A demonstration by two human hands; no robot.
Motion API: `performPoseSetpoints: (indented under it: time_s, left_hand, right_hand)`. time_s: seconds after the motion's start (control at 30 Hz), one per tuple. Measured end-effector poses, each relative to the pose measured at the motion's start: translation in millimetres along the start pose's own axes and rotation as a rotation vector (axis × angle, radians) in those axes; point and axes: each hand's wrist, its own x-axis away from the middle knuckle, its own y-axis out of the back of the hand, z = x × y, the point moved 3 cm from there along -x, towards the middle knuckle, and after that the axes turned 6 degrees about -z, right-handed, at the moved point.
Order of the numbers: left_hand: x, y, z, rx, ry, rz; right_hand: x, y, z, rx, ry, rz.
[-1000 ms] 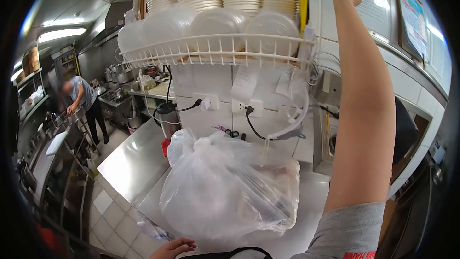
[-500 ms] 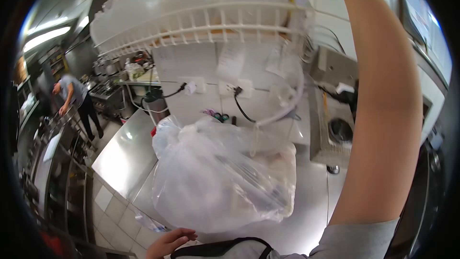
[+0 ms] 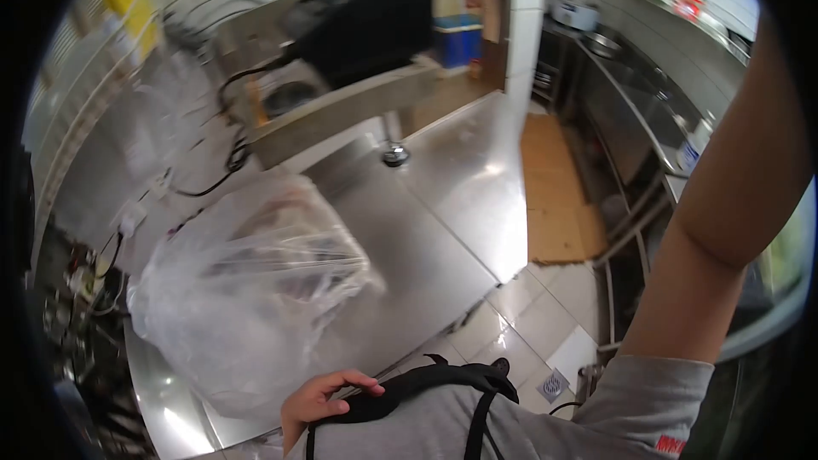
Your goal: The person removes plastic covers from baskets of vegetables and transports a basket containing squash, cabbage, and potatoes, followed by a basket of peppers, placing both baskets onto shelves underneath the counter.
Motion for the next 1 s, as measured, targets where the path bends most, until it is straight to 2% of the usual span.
performPoseSetpoints:
  time_s: [0.17, 0.27, 0.33, 0.37, 0.4, 0.43, 0.53, 0.57, 0.67, 0.7, 0.8, 0.83, 0.93, 1.0]
  left_hand:
    - [-93.7, -63.9, 7.4, 0.057, -0.229, 0.507]
    - [-155.5, -112.2, 1.1, 0.038, -0.577, 0.83]
    - [-197.2, -148.2, -5.8, 0.071, -0.616, 0.952]
    - [-216.4, -160.6, -1.7, 0.103, -0.638, 1.032]
    - [-232.4, -170.9, 7.2, 0.138, -0.648, 1.113]
    - [-252.4, -188.4, 3.4, 0.166, -0.635, 1.113]
    - [-302.4, -229.7, 1.2, 0.292, -0.614, 1.3]
    - [-314.6, -245.3, -6.4, 0.344, -0.645, 1.33]
    - [-359.8, -271.5, -5.0, 0.306, -0.635, 1.405]
    - [-378.1, -278.8, 0.6, 0.302, -0.592, 1.37]
    - [-428.7, -290.7, 15.3, 0.394, -0.495, 1.354]
    - [-448.5, -291.9, 16.2, 0.402, -0.523, 1.373]
    - [-510.2, -286.7, 29.6, 0.426, -0.463, 1.328]
    - [-558.6, -276.7, 47.9, 0.331, -0.44, 1.225]
  right_hand:
    - [180.7, 37.4, 25.6, -0.1, 0.046, 0.094]
    - [286.4, 33.2, 34.4, -0.356, 0.084, 0.134]
    - [351.6, 11.5, 36.3, -0.695, 0.123, 0.14]
    - [381.6, 0.3, 35.0, -0.907, 0.143, 0.224]
    - [409.5, -6.7, 34.9, -0.965, 0.212, 0.378]
    - [438.2, -15.6, 35.7, -1.065, 0.259, 0.406]
    - [508.1, -15.5, 24.2, -1.199, 0.157, 0.418]
    - [519.5, -8.7, 19.7, -1.237, 0.132, 0.317]
    - [554.2, 14.8, 9.8, -1.372, 0.247, 0.249]
    - [566.5, 19.6, -0.4, -1.367, 0.184, 0.197]
    - [589.8, 26.8, -26.5, -1.451, 0.25, 0.04]
    - [602.0, 25.4, -34.3, -1.426, 0.258, 0.016]
    - [618.4, 12.7, -90.0, -1.392, 0.027, -0.025]
    - [627.8, 5.3, -138.4, -1.341, -0.114, 0.019]
